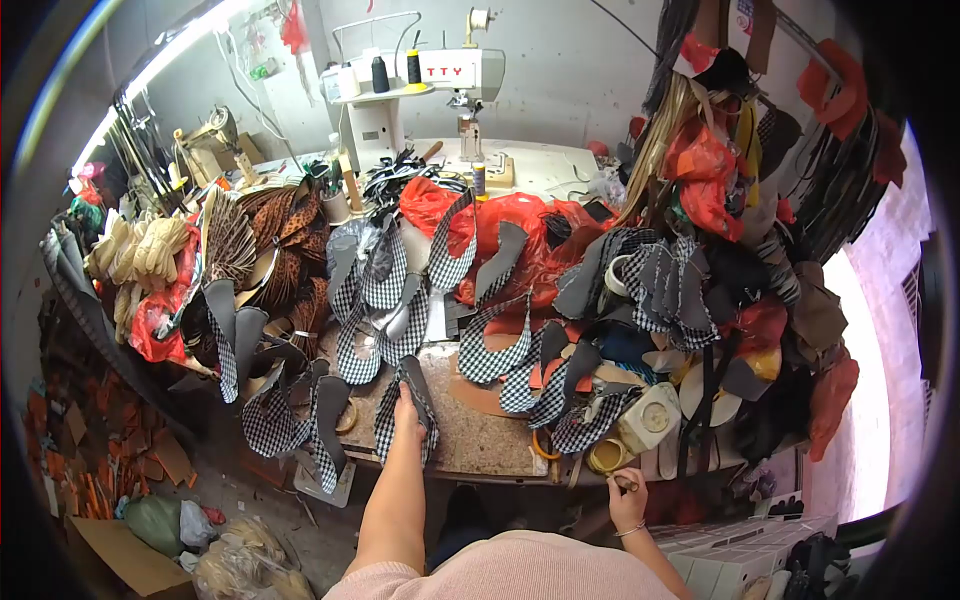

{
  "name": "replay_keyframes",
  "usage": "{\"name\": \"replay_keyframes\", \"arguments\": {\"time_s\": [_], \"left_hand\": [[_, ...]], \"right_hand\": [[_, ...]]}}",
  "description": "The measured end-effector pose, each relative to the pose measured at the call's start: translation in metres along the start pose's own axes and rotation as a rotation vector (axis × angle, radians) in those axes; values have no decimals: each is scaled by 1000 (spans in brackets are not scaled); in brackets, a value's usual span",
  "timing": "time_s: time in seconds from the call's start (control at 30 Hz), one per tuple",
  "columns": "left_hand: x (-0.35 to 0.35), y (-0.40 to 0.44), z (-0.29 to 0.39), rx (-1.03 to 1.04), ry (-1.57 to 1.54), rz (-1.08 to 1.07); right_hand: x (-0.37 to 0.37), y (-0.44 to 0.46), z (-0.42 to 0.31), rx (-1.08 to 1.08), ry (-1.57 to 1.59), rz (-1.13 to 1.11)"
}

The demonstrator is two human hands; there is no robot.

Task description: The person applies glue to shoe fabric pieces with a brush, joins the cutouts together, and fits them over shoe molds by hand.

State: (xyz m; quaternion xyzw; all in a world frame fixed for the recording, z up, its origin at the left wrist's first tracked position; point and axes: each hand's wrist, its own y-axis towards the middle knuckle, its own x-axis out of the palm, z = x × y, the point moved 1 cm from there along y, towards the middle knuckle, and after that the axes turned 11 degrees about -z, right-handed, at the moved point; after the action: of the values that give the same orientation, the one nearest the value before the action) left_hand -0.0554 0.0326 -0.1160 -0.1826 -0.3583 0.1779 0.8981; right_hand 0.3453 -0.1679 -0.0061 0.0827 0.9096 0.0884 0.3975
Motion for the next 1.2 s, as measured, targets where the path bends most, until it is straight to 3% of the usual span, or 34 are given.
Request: {"name": "replay_keyframes", "arguments": {"time_s": [0.03, 0.1, 0.17, 0.27, 0.37, 0.43, 0.57, 0.63, 0.67, 0.73, 0.77, 0.83, 0.97, 1.07, 1.13, 1.2], "left_hand": [[0, 6, -5, 3, -1, -7], [-6, 19, -14, 166, 696, 239], [30, -10, 10, 65, 1113, 220], [65, -53, 44, -204, 1674, -18], [77, -91, 66, -242, 1865, -29], [76, -113, 72, -126, 1900, 46], [88, -182, 81, 330, 1619, 68], [77, -200, 60, 895, 1484, 0], [72, -205, 58, 900, 1486, 10], [70, -222, 54, 212, 815, -347], [71, -208, 31, 209, 130, -503], [98, -225, 50, -61, -151, -517], [127, -236, 62, -129, -307, -626], [135, -243, 65, 14, -398, -627], [138, -248, 70, 81, -614, -938], [155, -263, 82, 10, -624, -913]], "right_hand": [[-2, -2, 2, 14, 18, 28], [-4, -1, 5, -6, 1, 53], [0, -1, 10, -28, -8, 74], [4, -1, 15, -47, 0, 0], [-1, 2, 5, -64, 13, 25], [-7, -2, 8, 107, 183, 89], [-1, -9, 37, 529, 758, 85], [-5, -7, 28, 577, 926, 99], [-4, -5, 24, 630, 1084, 111], [-1, 1, 18, 624, 1157, 99], [0, 3, 15, 623, 1224, 96], [0, 8, 6, 577, 1256, 67], [-13, 25, -31, 468, 1341, 5], [-27, 29, -45, 427, 1408, 30], [-36, 31, -49, 501, 1449, 76], [-39, 31, -41, 525, 1531, 88]]}}
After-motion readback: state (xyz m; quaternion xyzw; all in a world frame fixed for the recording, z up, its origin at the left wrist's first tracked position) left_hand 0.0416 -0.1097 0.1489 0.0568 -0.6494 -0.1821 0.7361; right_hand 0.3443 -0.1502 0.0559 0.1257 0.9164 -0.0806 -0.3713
